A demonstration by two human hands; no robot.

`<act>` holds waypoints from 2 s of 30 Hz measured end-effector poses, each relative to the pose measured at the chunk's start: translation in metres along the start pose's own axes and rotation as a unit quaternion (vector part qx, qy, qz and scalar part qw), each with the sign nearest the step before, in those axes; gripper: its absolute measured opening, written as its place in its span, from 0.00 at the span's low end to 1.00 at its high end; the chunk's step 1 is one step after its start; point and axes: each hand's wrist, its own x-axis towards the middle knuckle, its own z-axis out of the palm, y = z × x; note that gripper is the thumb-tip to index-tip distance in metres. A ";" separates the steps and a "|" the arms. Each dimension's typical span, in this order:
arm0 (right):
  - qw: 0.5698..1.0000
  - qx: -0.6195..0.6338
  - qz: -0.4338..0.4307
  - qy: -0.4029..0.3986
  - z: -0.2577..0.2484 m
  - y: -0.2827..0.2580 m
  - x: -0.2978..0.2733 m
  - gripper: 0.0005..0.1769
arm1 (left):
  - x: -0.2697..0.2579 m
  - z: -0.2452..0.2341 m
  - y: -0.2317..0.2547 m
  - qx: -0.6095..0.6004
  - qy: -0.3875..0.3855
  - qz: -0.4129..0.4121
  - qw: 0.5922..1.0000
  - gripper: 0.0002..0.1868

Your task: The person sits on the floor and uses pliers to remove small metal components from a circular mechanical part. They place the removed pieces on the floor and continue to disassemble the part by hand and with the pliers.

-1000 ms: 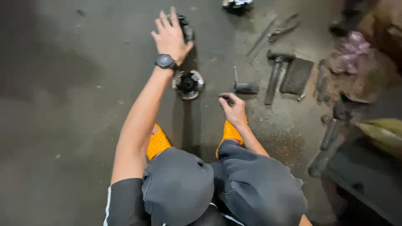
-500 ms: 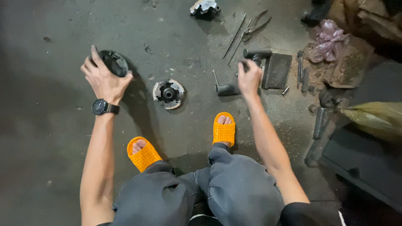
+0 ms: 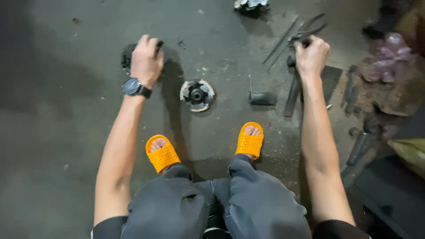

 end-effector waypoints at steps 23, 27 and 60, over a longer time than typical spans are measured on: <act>0.980 -0.045 -0.192 0.002 -0.038 -0.012 0.019 0.15 | 0.037 0.055 0.023 0.111 -0.130 0.035 0.985 0.09; 0.924 -0.209 -0.297 -0.121 -0.023 0.013 0.039 0.11 | 0.030 0.047 0.029 0.121 -0.108 0.051 0.985 0.12; 0.929 0.190 -0.127 -0.292 0.025 -0.255 -0.176 0.24 | -0.091 -0.005 0.097 -0.319 0.233 -0.162 0.904 0.07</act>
